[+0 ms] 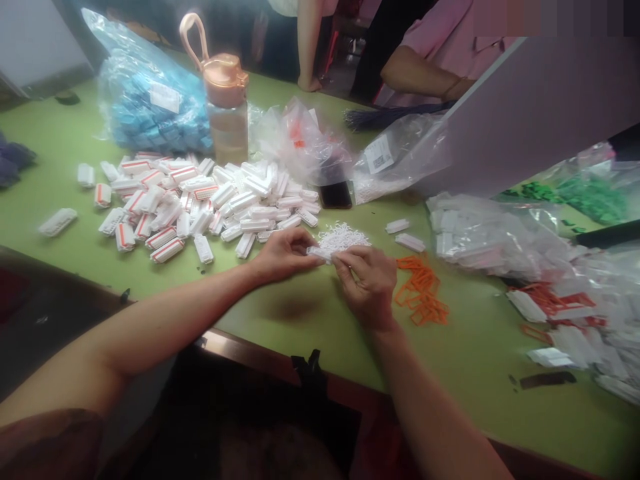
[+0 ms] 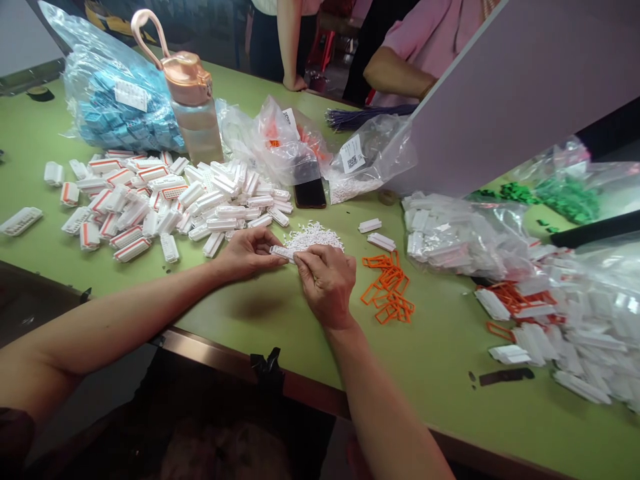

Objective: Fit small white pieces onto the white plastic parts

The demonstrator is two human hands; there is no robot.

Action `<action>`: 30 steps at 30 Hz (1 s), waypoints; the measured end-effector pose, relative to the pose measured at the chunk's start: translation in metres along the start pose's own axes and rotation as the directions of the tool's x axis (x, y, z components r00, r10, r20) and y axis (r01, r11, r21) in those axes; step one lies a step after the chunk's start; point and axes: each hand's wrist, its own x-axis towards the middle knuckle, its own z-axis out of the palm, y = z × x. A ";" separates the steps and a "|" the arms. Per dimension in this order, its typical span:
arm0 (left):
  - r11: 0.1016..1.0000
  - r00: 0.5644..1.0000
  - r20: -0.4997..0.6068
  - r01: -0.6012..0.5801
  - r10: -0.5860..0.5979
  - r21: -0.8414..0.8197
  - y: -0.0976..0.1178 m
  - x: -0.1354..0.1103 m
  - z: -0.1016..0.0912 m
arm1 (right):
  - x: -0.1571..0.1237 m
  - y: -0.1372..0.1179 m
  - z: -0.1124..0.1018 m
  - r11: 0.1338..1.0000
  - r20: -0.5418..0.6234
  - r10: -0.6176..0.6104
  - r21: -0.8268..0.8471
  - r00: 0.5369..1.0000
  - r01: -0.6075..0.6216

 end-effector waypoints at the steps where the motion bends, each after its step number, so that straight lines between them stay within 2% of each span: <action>1: 1.000 1.000 -0.011 0.003 -0.003 -0.010 0.000 0.000 0.000 | 0.000 0.000 -0.002 0.999 0.021 -0.028 -0.035 0.999 0.029; 4: 0.999 0.999 -0.030 0.016 -0.017 -0.051 -0.002 0.000 -0.001 | -0.001 -0.002 -0.007 0.988 0.059 -0.112 -0.101 0.992 0.118; 7: 0.994 1.000 -0.018 0.021 -0.023 -0.107 -0.005 0.001 -0.003 | -0.001 -0.003 -0.008 0.993 0.038 -0.109 -0.045 0.993 0.111; 9: 0.993 1.000 -0.008 0.015 -0.016 -0.121 -0.007 0.002 -0.004 | 0.000 -0.003 -0.007 0.993 0.009 -0.030 0.118 1.000 0.028; 11: 0.996 1.000 0.001 0.001 -0.001 -0.092 -0.009 0.002 -0.005 | 0.000 -0.001 -0.006 0.952 0.004 0.086 0.295 0.996 -0.084; 13: 0.999 1.000 0.007 -0.022 0.022 -0.041 -0.010 0.002 -0.006 | 0.000 0.002 -0.005 0.902 0.063 0.179 0.388 0.982 -0.189; 17: 0.998 0.998 0.029 -0.062 0.062 0.009 -0.007 0.000 -0.005 | 0.001 0.004 -0.005 0.853 0.264 0.243 0.400 0.933 -0.335; 21: 0.997 0.993 0.090 -0.075 0.073 0.023 -0.002 -0.003 -0.004 | 0.004 -0.001 -0.008 0.803 0.403 0.236 0.432 0.884 -0.411; 30: 0.993 0.991 0.106 -0.091 0.083 0.072 -0.002 -0.004 -0.004 | 0.004 -0.002 -0.006 0.727 0.463 0.270 0.476 0.844 -0.495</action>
